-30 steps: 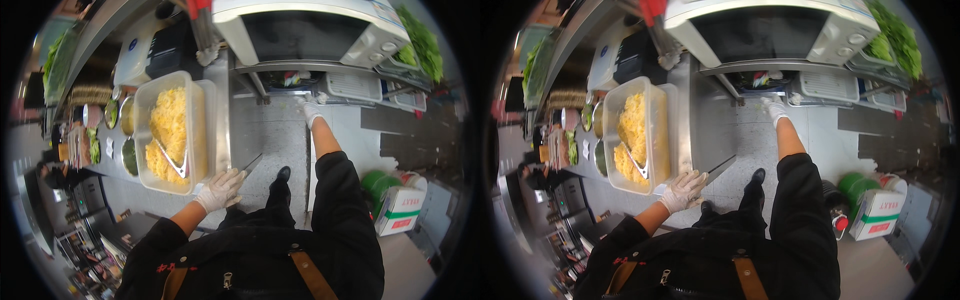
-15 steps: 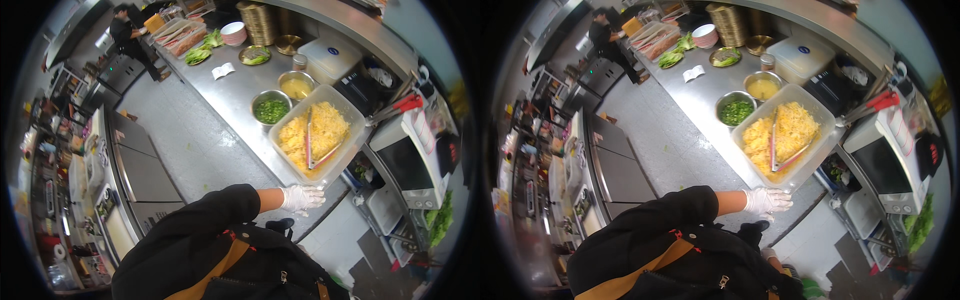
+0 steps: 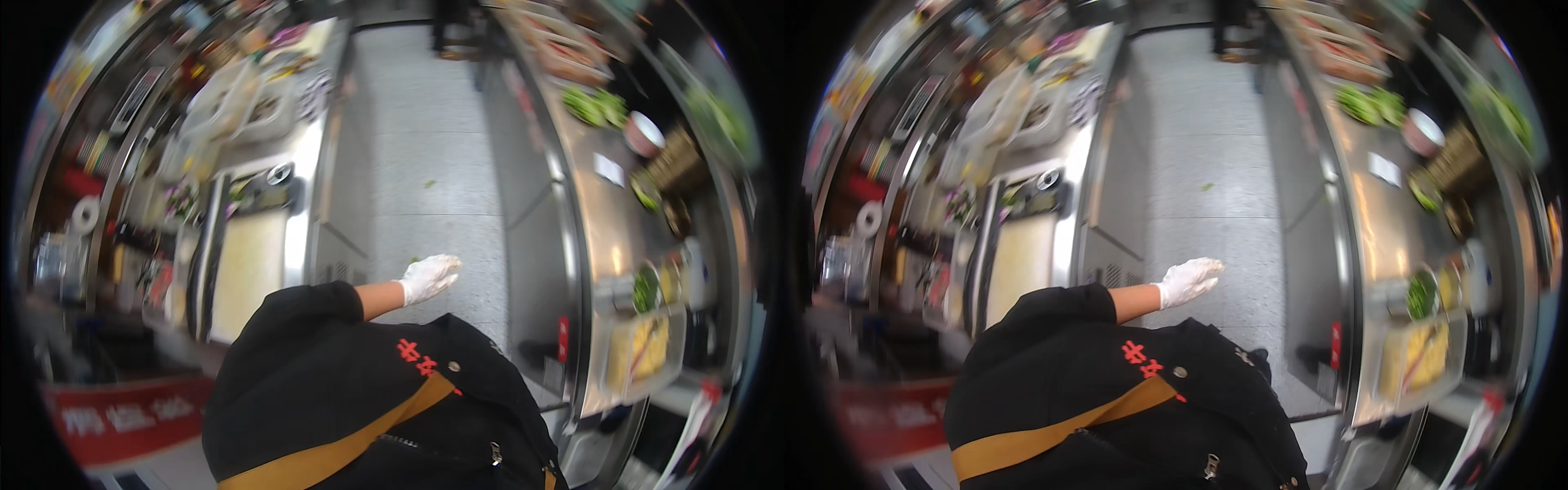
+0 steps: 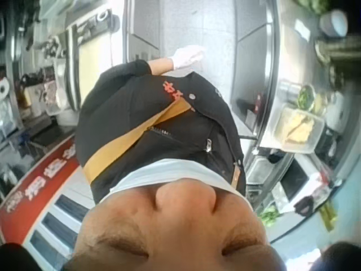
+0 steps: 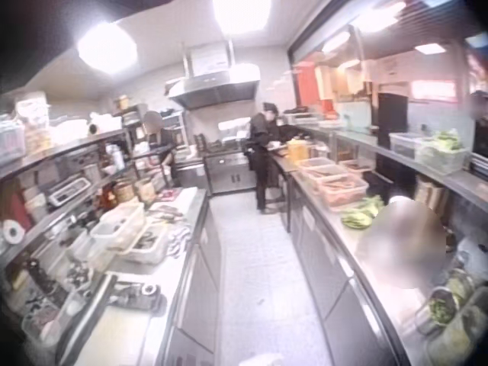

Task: The person wipes a stainless steel counter, then assembles a bento-style meal by placing nori, a small round item, a packet, and garnish into a black tray. They add sauce from a bottle and arrange lettuce leaves on a gold plate.

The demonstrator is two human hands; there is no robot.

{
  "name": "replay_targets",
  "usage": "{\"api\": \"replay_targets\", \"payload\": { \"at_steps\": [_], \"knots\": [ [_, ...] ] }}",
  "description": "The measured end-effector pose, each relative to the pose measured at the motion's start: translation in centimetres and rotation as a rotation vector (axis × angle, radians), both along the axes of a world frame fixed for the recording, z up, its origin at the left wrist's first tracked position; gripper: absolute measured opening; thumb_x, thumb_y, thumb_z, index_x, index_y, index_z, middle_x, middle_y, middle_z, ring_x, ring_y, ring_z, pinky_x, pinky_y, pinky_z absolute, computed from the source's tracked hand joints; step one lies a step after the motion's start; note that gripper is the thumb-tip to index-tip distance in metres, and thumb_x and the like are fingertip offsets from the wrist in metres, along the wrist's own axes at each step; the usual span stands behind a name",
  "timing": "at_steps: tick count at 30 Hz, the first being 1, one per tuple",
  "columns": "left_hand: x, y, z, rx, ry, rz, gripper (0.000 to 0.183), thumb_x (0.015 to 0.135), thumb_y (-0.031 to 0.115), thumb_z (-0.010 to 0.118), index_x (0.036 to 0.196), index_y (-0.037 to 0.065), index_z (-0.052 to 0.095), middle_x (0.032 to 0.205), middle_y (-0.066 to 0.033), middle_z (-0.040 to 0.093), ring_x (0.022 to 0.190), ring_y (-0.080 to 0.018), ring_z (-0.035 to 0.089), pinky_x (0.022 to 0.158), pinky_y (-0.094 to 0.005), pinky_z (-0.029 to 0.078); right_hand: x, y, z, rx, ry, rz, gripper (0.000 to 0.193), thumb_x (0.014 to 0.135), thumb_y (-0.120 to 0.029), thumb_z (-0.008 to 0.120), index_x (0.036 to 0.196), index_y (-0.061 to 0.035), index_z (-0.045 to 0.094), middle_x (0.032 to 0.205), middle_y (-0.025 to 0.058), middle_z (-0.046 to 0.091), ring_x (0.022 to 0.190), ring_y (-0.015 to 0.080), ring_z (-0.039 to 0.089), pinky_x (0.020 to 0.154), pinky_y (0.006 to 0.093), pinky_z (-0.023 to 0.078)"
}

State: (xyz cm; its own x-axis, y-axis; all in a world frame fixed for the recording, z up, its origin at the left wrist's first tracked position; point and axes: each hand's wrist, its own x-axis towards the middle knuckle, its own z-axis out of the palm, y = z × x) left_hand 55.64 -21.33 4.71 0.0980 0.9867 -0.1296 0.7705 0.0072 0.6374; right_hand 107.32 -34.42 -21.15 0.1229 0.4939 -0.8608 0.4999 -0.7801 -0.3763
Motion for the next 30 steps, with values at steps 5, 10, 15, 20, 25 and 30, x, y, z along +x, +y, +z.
{"api": "replay_targets", "payload": {
  "at_steps": [5,10,15,20,25,30],
  "knots": [
    [-2.7,-0.3,-1.7,0.145,-0.221,0.406,0.036,0.097,0.024,0.057,0.128,0.006,0.060,0.133,-0.0153,0.059,0.125,-0.0331,0.055,0.107,-0.0397,0.044,-4.4,12.9,2.0,0.018,0.058,0.190,0.019,0.095,-0.023,0.056,0.094,-0.0086,0.069,0.085,0.0074,0.071,0.065,0.0160,0.061,0.052,0.0338,0.046],
    [-4.8,-1.1,-2.1,0.314,-0.172,0.675,0.033,0.095,0.020,0.060,0.124,0.005,0.062,0.128,-0.0156,0.061,0.121,-0.0323,0.058,0.104,-0.0389,0.046,-11.9,28.6,3.6,0.079,0.170,0.400,0.018,0.098,-0.021,0.055,0.096,-0.0079,0.066,0.082,0.0057,0.070,0.060,0.0123,0.058,0.047,0.0313,0.043],
    [-9.7,-4.4,2.6,0.466,-0.120,1.045,0.028,0.099,0.018,0.058,0.122,0.005,0.064,0.123,-0.0136,0.064,0.120,-0.0278,0.059,0.105,-0.0372,0.044,-27.8,45.8,7.2,0.195,0.277,0.718,0.012,0.097,-0.015,0.057,0.094,-0.0071,0.065,0.075,0.0052,0.068,0.054,0.0109,0.054,0.044,0.0283,0.041],
    [-11.0,-9.7,5.5,0.544,-0.053,1.579,0.028,0.101,0.020,0.055,0.123,0.004,0.064,0.122,-0.0125,0.064,0.118,-0.0246,0.059,0.104,-0.0338,0.043,-49.6,49.6,15.7,0.455,0.336,1.299,0.033,0.095,-0.029,0.056,0.083,-0.0003,0.068,0.077,0.0118,0.067,0.064,0.0212,0.060,0.061,0.0377,0.048],
    [-16.3,-15.4,6.2,0.746,-0.131,1.767,0.034,0.102,0.022,0.054,0.128,0.002,0.061,0.126,-0.0107,0.062,0.117,-0.0200,0.057,0.104,-0.0318,0.041,-66.3,38.2,27.4,0.129,0.720,1.353,0.031,0.096,-0.032,0.062,0.108,-0.0038,0.068,0.095,0.0012,0.068,0.072,0.0088,0.054,0.062,0.0244,0.045],
    [-23.7,-18.8,6.4,0.924,-0.599,1.864,0.040,0.105,0.033,0.051,0.133,0.007,0.059,0.132,-0.0032,0.059,0.118,-0.0149,0.055,0.104,-0.0303,0.040,-74.9,27.0,30.2,-0.102,0.907,1.152,0.037,0.098,-0.029,0.062,0.127,-0.0055,0.056,0.100,0.0020,0.068,0.072,0.0072,0.058,0.059,0.0208,0.046]
  ]
}}
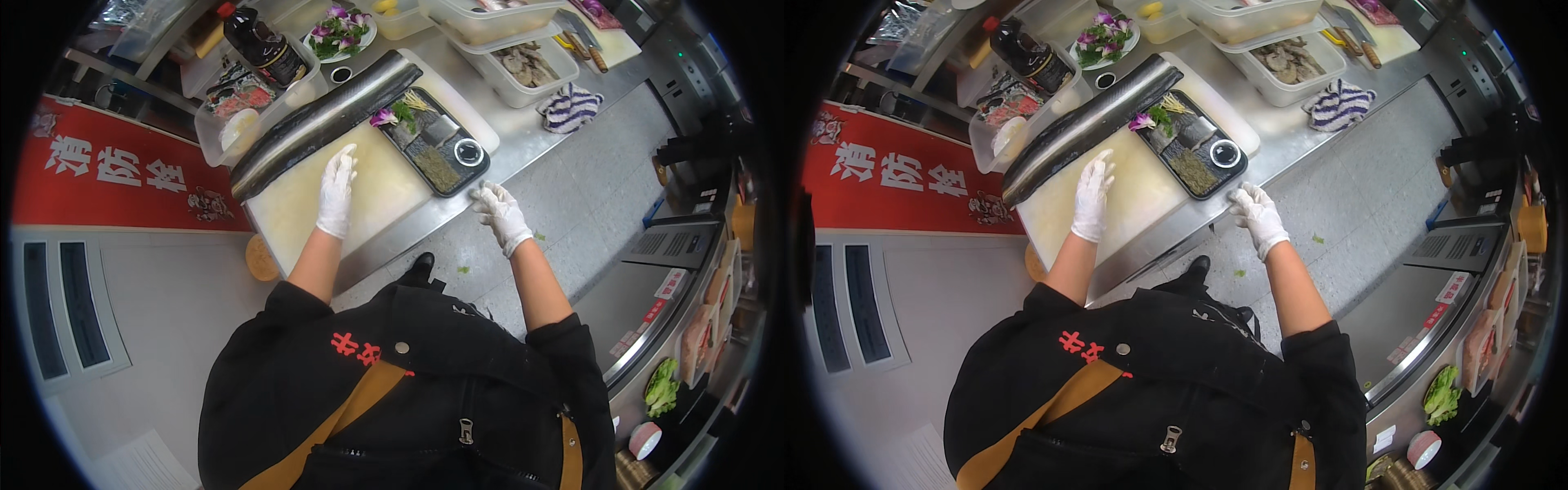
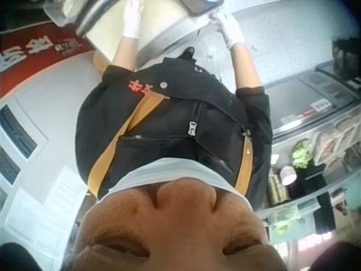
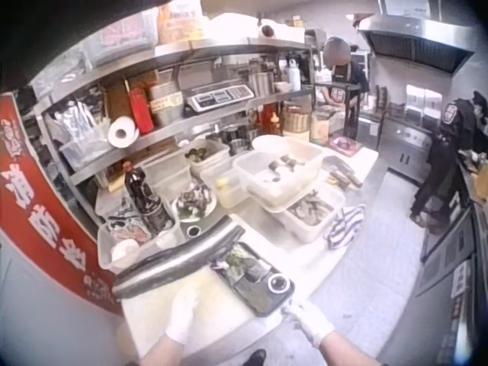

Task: The person wipes a stainless steel counter, then assembles a bento-style meal by placing nori, a small round item, a packet, and garnish into a black tray. They add sauce from a bottle and arrange lettuce leaves on a gold plate.

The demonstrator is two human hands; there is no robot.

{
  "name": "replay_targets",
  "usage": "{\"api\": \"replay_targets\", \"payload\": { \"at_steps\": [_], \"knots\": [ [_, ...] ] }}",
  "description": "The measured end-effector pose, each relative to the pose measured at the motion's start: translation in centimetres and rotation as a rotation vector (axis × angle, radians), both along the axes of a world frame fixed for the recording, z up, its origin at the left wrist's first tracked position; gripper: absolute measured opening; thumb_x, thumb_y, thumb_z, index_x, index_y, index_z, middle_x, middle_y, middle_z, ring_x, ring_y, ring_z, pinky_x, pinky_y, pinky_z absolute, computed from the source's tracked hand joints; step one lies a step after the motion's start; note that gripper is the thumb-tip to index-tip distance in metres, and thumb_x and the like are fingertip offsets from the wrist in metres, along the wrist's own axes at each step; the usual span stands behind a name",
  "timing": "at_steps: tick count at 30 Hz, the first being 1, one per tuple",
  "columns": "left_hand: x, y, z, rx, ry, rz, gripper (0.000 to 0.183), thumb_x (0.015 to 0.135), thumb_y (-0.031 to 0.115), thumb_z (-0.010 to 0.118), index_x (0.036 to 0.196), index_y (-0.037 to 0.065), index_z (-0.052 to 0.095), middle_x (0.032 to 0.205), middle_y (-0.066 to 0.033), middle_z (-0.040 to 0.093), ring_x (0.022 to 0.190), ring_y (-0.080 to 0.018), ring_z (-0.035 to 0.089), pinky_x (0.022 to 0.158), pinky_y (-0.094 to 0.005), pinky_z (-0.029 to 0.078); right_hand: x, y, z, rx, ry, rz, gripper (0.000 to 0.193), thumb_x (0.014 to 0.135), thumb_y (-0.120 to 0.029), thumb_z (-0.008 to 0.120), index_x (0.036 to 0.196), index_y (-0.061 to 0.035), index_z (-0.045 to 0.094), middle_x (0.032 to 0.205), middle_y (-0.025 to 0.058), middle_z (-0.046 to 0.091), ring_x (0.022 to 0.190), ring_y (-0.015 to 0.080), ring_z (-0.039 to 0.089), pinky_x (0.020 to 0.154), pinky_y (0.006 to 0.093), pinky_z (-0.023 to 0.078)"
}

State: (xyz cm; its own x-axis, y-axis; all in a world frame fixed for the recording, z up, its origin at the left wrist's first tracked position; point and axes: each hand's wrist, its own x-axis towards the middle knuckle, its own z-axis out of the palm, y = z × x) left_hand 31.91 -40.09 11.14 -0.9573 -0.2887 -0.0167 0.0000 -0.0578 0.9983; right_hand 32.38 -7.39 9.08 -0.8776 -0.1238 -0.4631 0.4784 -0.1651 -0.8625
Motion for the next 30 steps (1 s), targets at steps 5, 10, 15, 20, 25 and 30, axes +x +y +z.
{"api": "replay_targets", "payload": {
  "at_steps": [5,10,15,20,25,30],
  "knots": [
    [-6.3,-0.9,-1.0,0.056,-0.083,-0.051,0.042,0.105,0.037,0.049,0.137,0.011,0.056,0.139,-0.0021,0.056,0.124,-0.0170,0.052,0.107,-0.0364,0.037,-2.7,-2.3,-1.1,0.033,-0.070,-0.078,0.028,0.100,-0.025,0.059,0.117,-0.0041,0.055,0.093,0.0035,0.064,0.069,0.0087,0.061,0.054,0.0215,0.048],
    [-10.2,-0.2,-1.0,0.095,-0.088,-0.130,0.035,0.103,0.029,0.055,0.132,0.011,0.062,0.122,0.0061,0.063,0.100,-0.0036,0.053,0.088,-0.0230,0.042,-2.4,-2.6,-1.1,0.039,-0.034,-0.084,0.030,0.098,-0.020,0.055,0.122,-0.0025,0.052,0.092,0.0057,0.064,0.060,0.0091,0.060,0.049,0.0202,0.047],
    [-11.3,0.6,-0.4,0.089,-0.093,-0.208,0.034,0.103,0.023,0.055,0.131,0.006,0.061,0.108,0.0036,0.067,0.073,-0.0014,0.045,0.069,-0.0181,0.037,-2.5,-2.8,-1.3,-0.048,-0.059,-0.114,0.027,0.096,-0.017,0.055,0.120,-0.0046,0.051,0.086,0.0036,0.061,0.056,0.0096,0.057,0.047,0.0206,0.044],
    [-11.5,0.7,0.0,0.235,-0.072,-0.314,0.033,0.104,0.023,0.052,0.131,0.004,0.058,0.111,-0.0039,0.068,0.095,-0.0097,0.062,0.084,-0.0233,0.046,-1.5,-3.4,-1.3,-0.129,-0.048,-0.123,0.028,0.093,-0.014,0.055,0.119,-0.0055,0.051,0.084,0.0016,0.058,0.052,0.0079,0.050,0.044,0.0199,0.037],
    [-9.9,0.7,2.4,0.236,-0.114,-0.345,0.040,0.102,0.032,0.053,0.130,0.005,0.056,0.124,-0.0073,0.064,0.113,-0.0169,0.062,0.099,-0.0363,0.045,0.6,-3.1,0.9,-0.155,-0.019,-0.188,0.030,0.094,-0.016,0.055,0.122,-0.0055,0.050,0.084,-0.0001,0.055,0.052,0.0060,0.045,0.045,0.0192,0.035],
    [-10.0,1.0,6.3,0.421,-0.092,-0.499,0.039,0.100,0.031,0.057,0.126,0.002,0.056,0.120,-0.0107,0.065,0.108,-0.0230,0.066,0.095,-0.0396,0.052,3.2,-3.4,4.5,-0.198,0.038,-0.265,0.038,0.093,-0.020,0.058,0.126,-0.0055,0.049,0.090,-0.0017,0.054,0.056,0.0033,0.041,0.046,0.0191,0.034]
  ]
}}
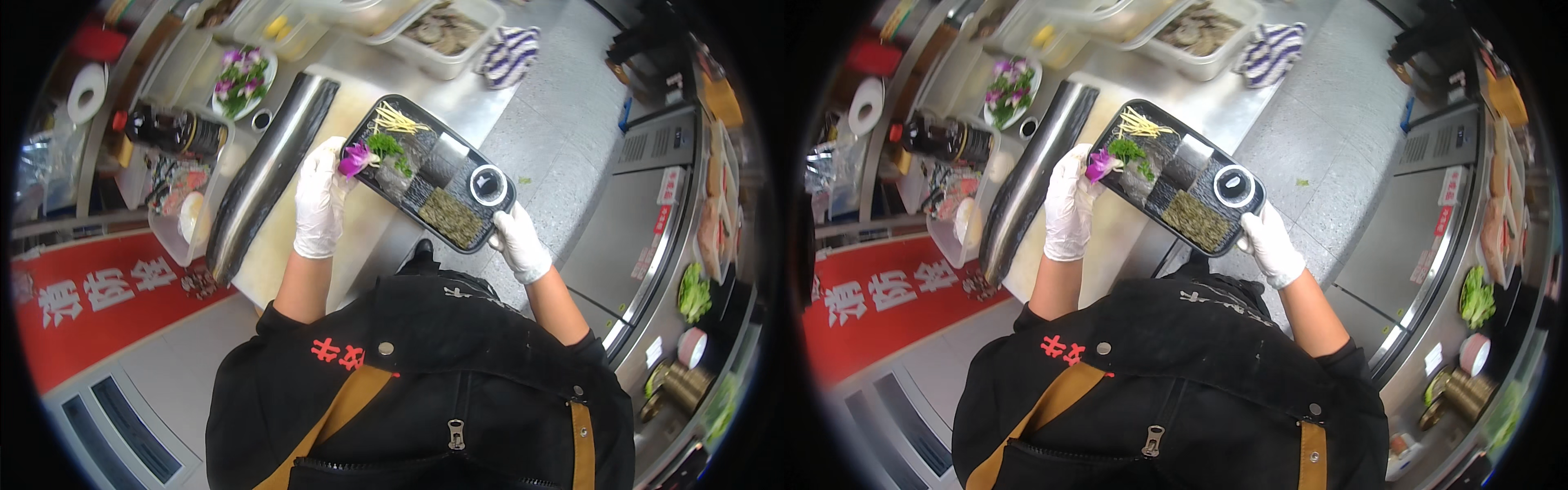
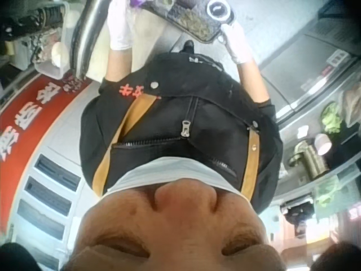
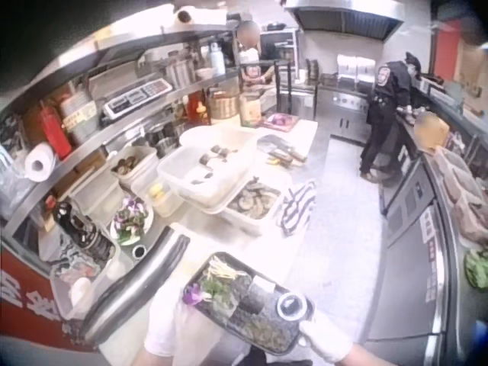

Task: The person wipes a stainless steel counter, then assembles a bento-style meal by placing nori, a small round item, a packet, and garnish into a black tray. They add sauce from a bottle and arrange lettuce leaves on a gold plate.

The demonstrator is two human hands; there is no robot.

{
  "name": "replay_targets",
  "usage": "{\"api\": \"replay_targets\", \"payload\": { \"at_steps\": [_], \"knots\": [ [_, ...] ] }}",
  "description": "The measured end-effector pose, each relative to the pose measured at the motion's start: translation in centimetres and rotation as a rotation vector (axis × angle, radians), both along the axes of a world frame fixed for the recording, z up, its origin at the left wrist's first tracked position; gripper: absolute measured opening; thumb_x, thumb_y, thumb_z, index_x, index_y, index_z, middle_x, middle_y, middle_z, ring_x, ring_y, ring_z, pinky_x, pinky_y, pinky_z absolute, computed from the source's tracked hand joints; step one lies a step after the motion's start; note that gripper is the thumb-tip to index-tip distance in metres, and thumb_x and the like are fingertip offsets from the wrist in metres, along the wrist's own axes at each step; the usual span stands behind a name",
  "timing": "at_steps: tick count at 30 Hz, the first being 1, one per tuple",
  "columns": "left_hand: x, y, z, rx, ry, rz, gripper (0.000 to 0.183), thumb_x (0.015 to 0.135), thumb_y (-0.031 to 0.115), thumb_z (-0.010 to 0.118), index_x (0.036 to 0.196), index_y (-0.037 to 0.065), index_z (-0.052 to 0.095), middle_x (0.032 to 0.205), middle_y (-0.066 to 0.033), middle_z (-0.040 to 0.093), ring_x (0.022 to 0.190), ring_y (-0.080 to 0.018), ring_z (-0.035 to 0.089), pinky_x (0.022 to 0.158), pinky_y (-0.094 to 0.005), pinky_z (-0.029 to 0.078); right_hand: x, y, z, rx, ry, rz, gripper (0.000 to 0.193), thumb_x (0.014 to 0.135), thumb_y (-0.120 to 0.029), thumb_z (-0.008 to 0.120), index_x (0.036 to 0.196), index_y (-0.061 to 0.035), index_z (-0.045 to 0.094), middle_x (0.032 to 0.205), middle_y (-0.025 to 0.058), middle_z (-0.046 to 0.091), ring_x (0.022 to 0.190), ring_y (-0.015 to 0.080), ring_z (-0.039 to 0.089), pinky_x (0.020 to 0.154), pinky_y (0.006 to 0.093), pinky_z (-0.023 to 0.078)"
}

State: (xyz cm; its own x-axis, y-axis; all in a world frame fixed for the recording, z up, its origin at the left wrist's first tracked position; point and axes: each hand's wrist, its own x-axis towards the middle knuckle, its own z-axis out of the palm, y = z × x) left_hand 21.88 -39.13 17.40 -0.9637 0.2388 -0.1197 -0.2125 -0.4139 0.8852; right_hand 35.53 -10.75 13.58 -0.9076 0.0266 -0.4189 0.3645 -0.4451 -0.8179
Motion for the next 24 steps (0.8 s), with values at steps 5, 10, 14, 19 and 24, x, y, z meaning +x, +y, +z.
{"api": "replay_targets", "payload": {
  "at_steps": [5,10,14,19,24],
  "knots": [
    [-2.9,0.9,2.3,0.062,-0.003,-0.206,0.042,0.099,0.027,0.061,0.128,-0.002,0.056,0.115,-0.0140,0.065,0.101,-0.0248,0.067,0.092,-0.0426,0.055,3.6,-2.1,2.7,-0.005,-0.016,-0.179,0.048,0.089,-0.023,0.060,0.131,-0.0029,0.050,0.094,-0.0022,0.056,0.060,0.0024,0.046,0.048,0.0179,0.037],
    [-8.8,3.9,3.4,0.070,0.072,-0.535,0.056,0.097,0.022,0.064,0.142,-0.005,0.045,0.128,-0.0139,0.061,0.109,-0.0233,0.064,0.092,-0.0373,0.055,6.7,-4.7,6.6,0.168,-0.018,-0.411,0.060,0.090,-0.036,0.064,0.138,-0.0030,0.048,0.097,0.0009,0.058,0.066,0.0027,0.049,0.053,0.0199,0.042],
    [-11.1,7.3,6.8,-0.002,0.015,-0.797,0.045,0.098,0.021,0.062,0.134,-0.005,0.054,0.121,-0.0131,0.066,0.106,-0.0215,0.065,0.092,-0.0356,0.054,7.4,-9.3,10.4,0.073,0.139,-0.672,0.049,0.092,-0.032,0.061,0.132,-0.0065,0.051,0.087,-0.0037,0.053,0.059,0.0034,0.043,0.051,0.0191,0.037],
    [-12.4,15.4,8.4,0.073,0.021,-1.194,0.037,0.099,0.020,0.061,0.124,-0.008,0.060,0.114,-0.0130,0.069,0.101,-0.0210,0.067,0.094,-0.0352,0.053,8.0,-13.6,13.1,0.092,0.072,-1.025,0.044,0.093,-0.015,0.050,0.136,-0.0090,0.049,0.089,-0.0028,0.053,0.058,0.0036,0.043,0.047,0.0178,0.033],
    [-10.3,20.9,7.6,0.202,-0.053,-1.594,0.039,0.099,0.022,0.061,0.124,-0.008,0.059,0.113,-0.0159,0.068,0.100,-0.0242,0.067,0.093,-0.0385,0.053,6.8,-20.6,11.7,0.108,0.256,-1.500,0.047,0.092,-0.011,0.058,0.137,-0.0035,0.047,0.103,0.0010,0.060,0.057,0.0012,0.043,0.046,0.0161,0.034]
  ]
}}
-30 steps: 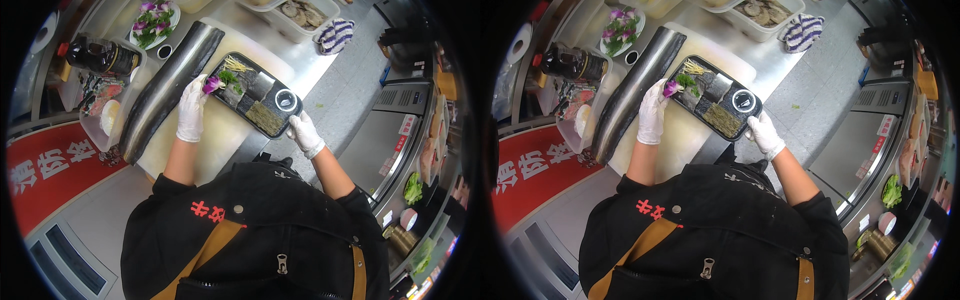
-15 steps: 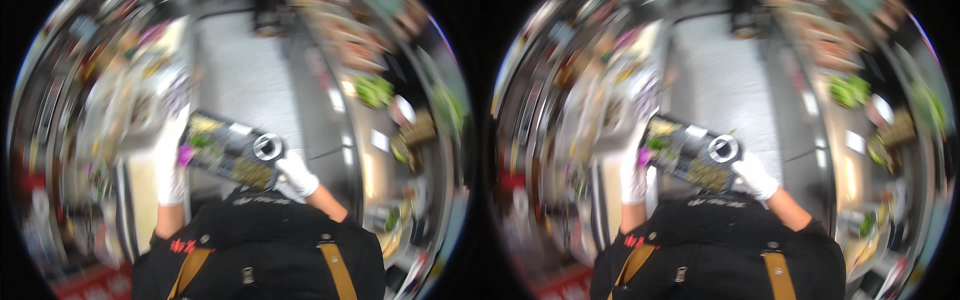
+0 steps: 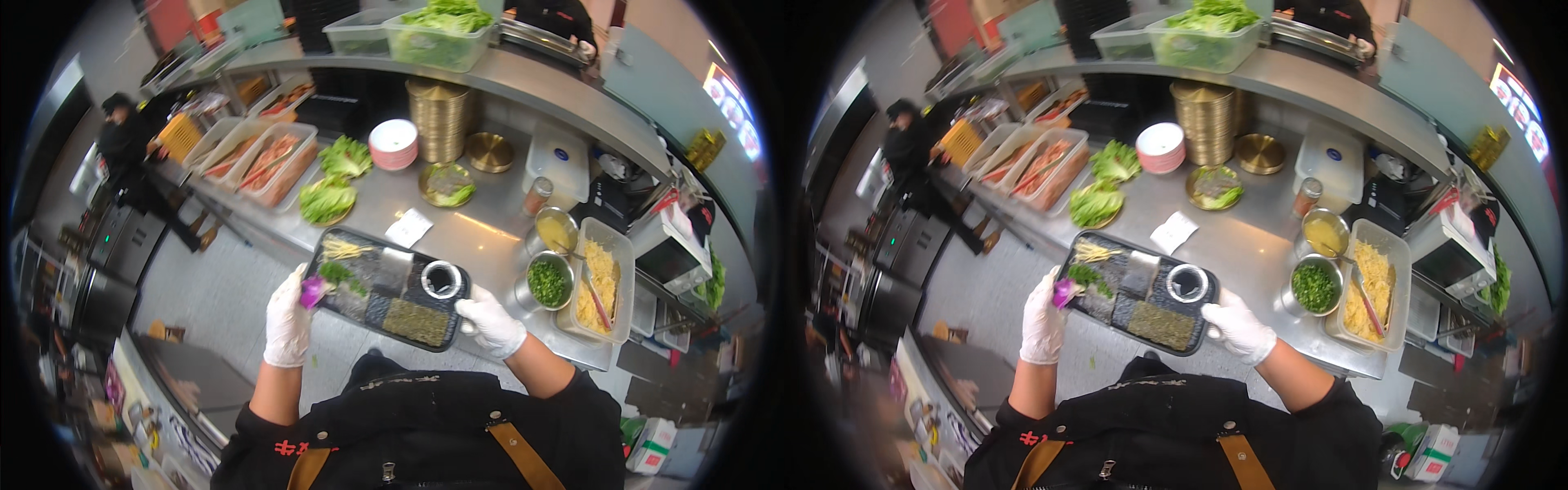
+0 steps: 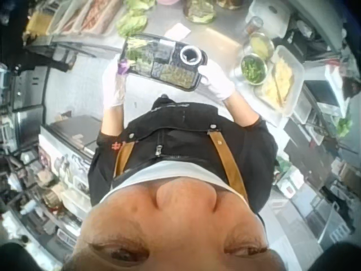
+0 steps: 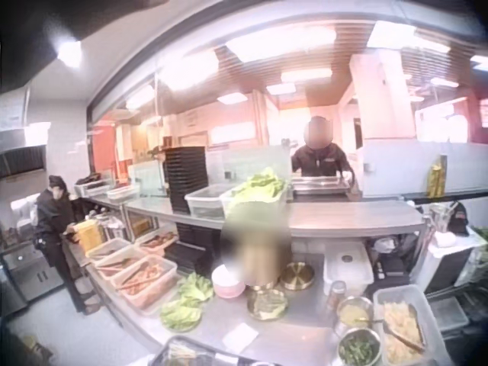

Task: The person wipes a stainless steel counter, then assembles a bento-style meal by placing nori, a small round item, a packet, and garnish into a black tray. They add sauce from a bottle and arrange lettuce leaves on a gold plate.

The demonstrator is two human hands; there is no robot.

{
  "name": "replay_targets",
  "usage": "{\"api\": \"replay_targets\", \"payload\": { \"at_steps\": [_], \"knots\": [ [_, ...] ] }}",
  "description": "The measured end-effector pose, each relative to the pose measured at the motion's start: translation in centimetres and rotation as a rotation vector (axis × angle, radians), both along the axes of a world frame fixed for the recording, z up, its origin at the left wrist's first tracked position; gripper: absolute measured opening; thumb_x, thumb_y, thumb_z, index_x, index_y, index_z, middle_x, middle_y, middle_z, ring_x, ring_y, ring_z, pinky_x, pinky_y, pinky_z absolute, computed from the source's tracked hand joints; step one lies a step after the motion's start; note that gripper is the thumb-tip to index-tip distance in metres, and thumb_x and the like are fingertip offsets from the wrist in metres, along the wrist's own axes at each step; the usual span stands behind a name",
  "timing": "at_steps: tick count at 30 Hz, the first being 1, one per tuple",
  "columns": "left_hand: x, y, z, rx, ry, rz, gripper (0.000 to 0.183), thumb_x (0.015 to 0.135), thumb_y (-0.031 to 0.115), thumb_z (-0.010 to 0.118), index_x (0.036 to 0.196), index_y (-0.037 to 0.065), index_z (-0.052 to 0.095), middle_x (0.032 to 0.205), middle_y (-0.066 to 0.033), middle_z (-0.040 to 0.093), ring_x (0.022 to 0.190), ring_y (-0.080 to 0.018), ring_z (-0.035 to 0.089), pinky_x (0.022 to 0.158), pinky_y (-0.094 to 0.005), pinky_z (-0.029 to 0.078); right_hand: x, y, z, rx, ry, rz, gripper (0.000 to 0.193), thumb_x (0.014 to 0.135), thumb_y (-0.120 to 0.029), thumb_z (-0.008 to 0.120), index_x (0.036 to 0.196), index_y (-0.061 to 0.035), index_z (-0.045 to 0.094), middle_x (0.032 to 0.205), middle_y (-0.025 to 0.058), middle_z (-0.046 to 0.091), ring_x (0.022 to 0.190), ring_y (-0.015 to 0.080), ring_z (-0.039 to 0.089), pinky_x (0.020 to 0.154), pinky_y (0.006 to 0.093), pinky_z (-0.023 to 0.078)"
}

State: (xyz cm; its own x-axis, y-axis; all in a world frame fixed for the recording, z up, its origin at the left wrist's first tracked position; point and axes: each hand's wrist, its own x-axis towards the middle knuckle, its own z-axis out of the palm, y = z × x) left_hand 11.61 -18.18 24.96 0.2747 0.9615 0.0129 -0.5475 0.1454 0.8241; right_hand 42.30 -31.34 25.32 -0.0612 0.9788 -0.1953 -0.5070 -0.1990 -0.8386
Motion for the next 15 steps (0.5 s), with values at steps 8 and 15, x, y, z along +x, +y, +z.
{"api": "replay_targets", "payload": {
  "at_steps": [8,15],
  "knots": [
    [16.2,14.7,0.3,-0.036,-0.065,-0.462,0.044,0.101,0.036,0.055,0.137,0.010,0.051,0.133,-0.0032,0.055,0.115,-0.0193,0.057,0.090,-0.0361,0.051,9.9,2.9,5.9,0.027,-0.018,-0.630,0.033,0.085,-0.003,0.052,0.118,-0.0051,0.056,0.095,0.0035,0.059,0.051,0.0026,0.041,0.039,0.0145,0.030],
    [19.3,21.7,-7.3,-0.112,0.286,-0.520,0.048,0.102,0.039,0.054,0.138,0.008,0.051,0.132,-0.0033,0.059,0.114,-0.0172,0.058,0.093,-0.0363,0.047,20.4,10.5,13.5,-0.020,-0.175,-1.019,0.005,0.092,-0.013,0.053,0.092,-0.0126,0.048,0.067,-0.0032,0.044,0.043,0.0044,0.035,0.035,0.0188,0.025]
  ]
}}
